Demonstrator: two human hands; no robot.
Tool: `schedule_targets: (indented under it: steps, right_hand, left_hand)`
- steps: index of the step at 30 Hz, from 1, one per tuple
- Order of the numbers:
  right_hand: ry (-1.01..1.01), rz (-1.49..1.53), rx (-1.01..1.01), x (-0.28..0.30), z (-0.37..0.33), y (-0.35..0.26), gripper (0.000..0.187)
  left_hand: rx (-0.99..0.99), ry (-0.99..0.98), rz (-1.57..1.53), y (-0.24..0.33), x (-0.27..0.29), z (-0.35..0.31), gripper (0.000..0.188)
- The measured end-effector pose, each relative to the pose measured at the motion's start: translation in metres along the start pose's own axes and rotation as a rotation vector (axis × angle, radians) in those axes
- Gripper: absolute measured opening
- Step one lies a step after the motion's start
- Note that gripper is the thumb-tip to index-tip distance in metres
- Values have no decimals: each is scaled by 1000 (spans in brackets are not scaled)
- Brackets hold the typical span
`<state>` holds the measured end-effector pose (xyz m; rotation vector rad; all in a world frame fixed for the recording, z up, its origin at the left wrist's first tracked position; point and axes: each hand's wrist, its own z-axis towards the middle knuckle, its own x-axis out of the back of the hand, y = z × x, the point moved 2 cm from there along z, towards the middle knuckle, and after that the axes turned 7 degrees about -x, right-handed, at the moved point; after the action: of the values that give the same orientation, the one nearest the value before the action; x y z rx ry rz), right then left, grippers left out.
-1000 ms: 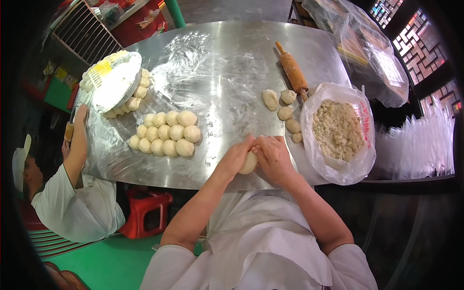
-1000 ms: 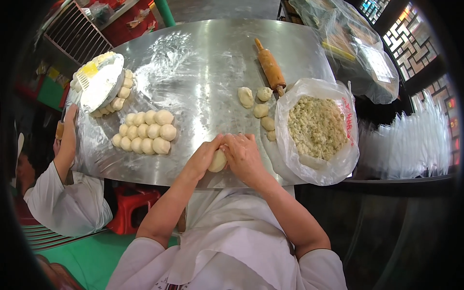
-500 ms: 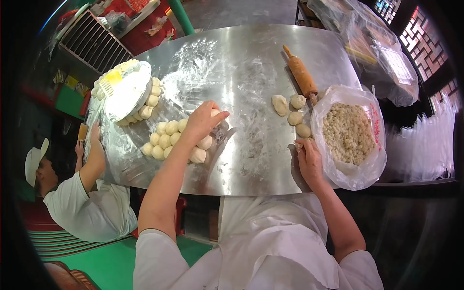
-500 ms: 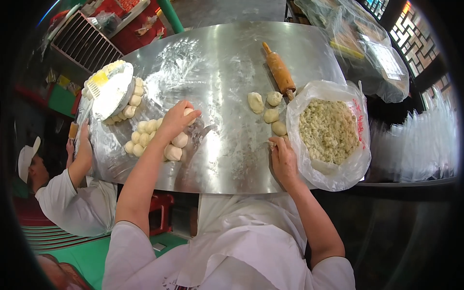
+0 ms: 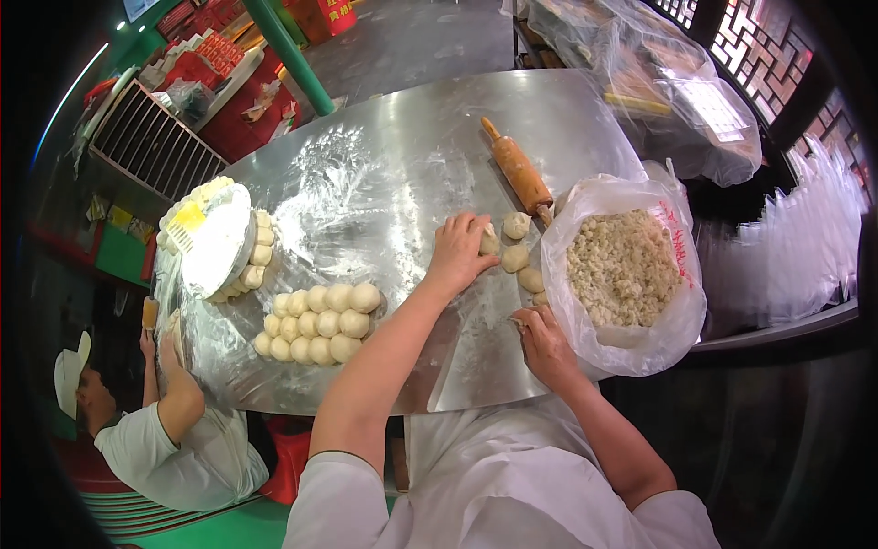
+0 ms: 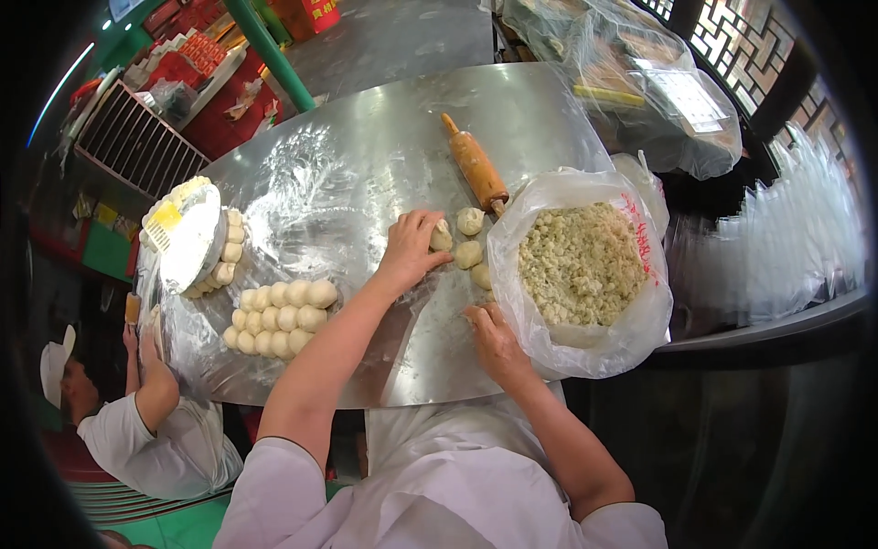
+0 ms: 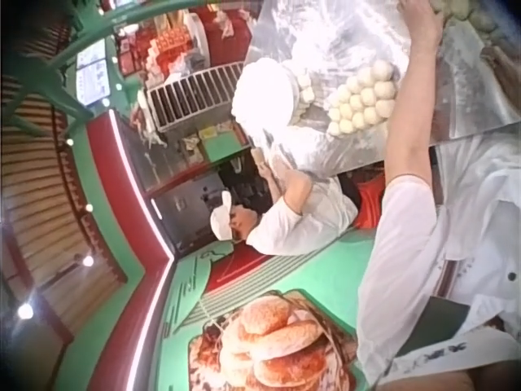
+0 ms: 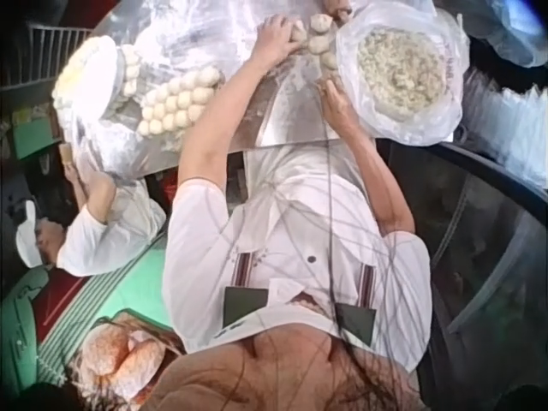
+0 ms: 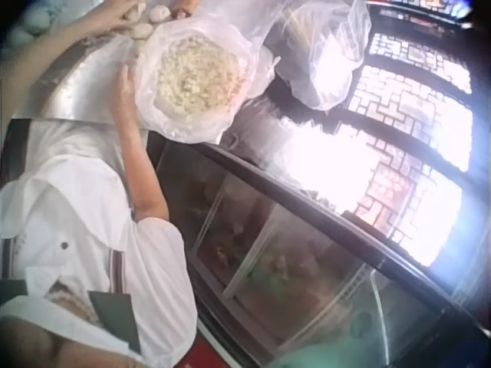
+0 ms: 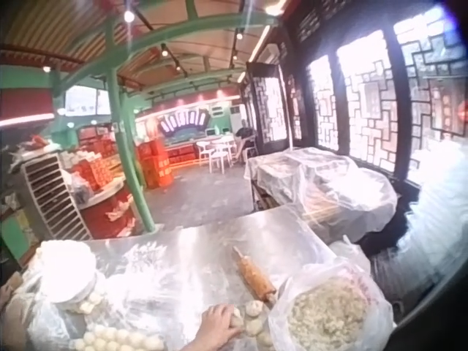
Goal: Preparing and assembling stuffed buns by rolling dough and adding filling.
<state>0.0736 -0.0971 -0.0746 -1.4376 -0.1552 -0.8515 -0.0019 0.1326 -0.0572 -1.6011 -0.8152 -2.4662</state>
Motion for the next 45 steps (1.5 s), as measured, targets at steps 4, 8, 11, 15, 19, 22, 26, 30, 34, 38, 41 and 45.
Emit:
schedule_targets:
  steps: [4, 8, 11, 15, 19, 22, 26, 30, 34, 38, 41, 45]
  right_hand:
    - [35, 52, -26, 0, 0, 0, 28]
    - [46, 80, -14, 3, 1, 2, 27]
    - [29, 47, -80, 0, 3, -1, 26]
    - [18, 40, -61, 2, 4, 3, 24]
    - [-7, 45, -42, 3, 4, -5, 24]
    - [7, 10, -70, 2, 2, -4, 24]
    - [13, 8, -26, 4, 0, 2, 31]
    - [13, -6, -54, 7, 1, -9, 29]
    - [26, -31, 38, 10, -3, -7, 28]
    - [29, -115, -74, 24, -15, -5, 24]
    - [79, -268, -196, 39, -8, -4, 21]
    - [-4, -476, -284, 46, 10, -15, 20]
  left_hand:
    - [190, -92, -388, 1, 5, -3, 52]
    - [489, -96, -1173, 21, 46, -62, 40]
    - [398, -210, -864, 7, 53, -118, 37]
    - [154, -281, -437, 14, 58, -131, 55]
    - [99, -155, -294, 18, 31, -113, 57]
    - [-21, -106, 118, 43, 4, -106, 59]
    - [-110, -263, 195, 67, 2, -126, 61]
    - [-52, -201, 186, 48, 8, -114, 64]
    - [85, -194, -314, 23, 18, -118, 68]
    - [329, -422, -49, 48, 62, -135, 49]
    - [265, -288, 32, 50, 70, -142, 33]
    - [596, 33, -843, 37, 55, -155, 24]
